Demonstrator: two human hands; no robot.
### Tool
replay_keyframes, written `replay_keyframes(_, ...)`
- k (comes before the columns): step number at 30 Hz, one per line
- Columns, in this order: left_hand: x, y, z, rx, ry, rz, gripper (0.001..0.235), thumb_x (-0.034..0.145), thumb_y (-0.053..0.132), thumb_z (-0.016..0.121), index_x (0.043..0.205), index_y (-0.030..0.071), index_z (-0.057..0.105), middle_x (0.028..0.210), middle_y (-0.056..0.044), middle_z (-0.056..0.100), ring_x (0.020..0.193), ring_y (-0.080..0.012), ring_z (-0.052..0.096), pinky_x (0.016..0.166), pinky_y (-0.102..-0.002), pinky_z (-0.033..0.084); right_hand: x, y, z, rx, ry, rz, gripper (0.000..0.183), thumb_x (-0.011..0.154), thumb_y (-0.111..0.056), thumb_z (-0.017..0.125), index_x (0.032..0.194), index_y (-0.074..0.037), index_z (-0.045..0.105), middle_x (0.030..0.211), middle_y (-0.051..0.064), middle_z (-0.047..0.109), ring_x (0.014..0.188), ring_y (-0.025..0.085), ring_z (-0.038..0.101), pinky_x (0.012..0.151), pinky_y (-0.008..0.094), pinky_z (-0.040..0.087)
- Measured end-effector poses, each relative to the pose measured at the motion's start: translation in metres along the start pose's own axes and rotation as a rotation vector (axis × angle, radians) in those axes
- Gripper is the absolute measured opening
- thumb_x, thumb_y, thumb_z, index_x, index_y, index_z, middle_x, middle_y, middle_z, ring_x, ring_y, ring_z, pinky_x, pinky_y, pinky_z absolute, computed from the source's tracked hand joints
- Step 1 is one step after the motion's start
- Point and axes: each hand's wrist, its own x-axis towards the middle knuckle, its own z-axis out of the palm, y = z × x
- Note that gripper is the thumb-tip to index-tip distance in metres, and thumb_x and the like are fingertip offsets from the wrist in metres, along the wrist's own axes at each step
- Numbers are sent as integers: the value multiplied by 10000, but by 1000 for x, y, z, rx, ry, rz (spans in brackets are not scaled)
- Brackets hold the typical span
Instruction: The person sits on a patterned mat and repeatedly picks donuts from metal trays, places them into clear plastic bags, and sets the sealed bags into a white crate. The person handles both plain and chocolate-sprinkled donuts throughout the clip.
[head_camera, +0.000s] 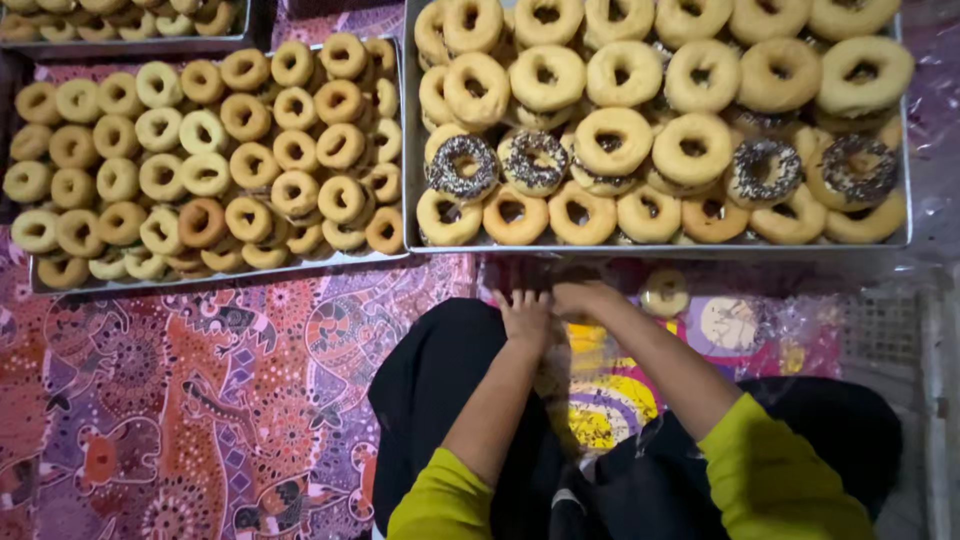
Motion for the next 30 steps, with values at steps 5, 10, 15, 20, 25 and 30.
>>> replay_keyframes(5,-21,-23,-13,-700,288,89,782,916,470,707,1486,27,407,1543,-256,319,1452,-439,156,1128,-615,126,-99,-32,-20,148,401,-37,336,943,-330,631,1148,-98,761,1069,185,743,959,361,732,846,473,578)
replay_keyframes(10,-70,-40,-12,-2577,-279,228,586,1084,469,592,1374,-39,559,1228,-206,650,1038,-295,619,818,-376,504,-202,-102,-34,-9,691,-749,464,894,-266,651,1298,-38,664,1304,186,672,1182,382,638,989,492,500)
replay_keyframes(15,-86,-63,-46,-2900,126,-72,427,1104,392,522,1311,26,596,1184,-137,701,1052,-237,718,881,-346,637,-189,-79,-160,108,765,-90,391,1069,-68,479,1445,-128,565,1570,65,530,1399,293,517,1143,459,463)
replay_keyframes(20,-109,-58,-92,-2820,48,100,447,1056,405,512,1325,58,600,1244,-116,704,1120,-252,704,885,-401,621,-175,-45,-242,-500,825,-198,282,844,-195,734,1113,-117,702,1529,147,486,1496,442,296,1180,609,202)
replay_keyframes(25,-128,-36,-113,-2763,-21,133,436,1047,410,500,1367,122,567,1295,-110,686,1176,-256,679,954,-417,580,-253,-65,-122,1462,731,-341,447,907,-102,676,1331,20,611,1399,244,579,1303,400,540,1177,572,430)
replay_keyframes(30,-141,5,-134,-2647,-106,196,599,1053,442,486,1404,-41,536,1278,-173,690,1155,-288,694,961,-418,602,-255,-71,51,2219,343,-474,689,934,-248,661,1509,44,419,1430,178,588,1308,311,571,1121,461,444)
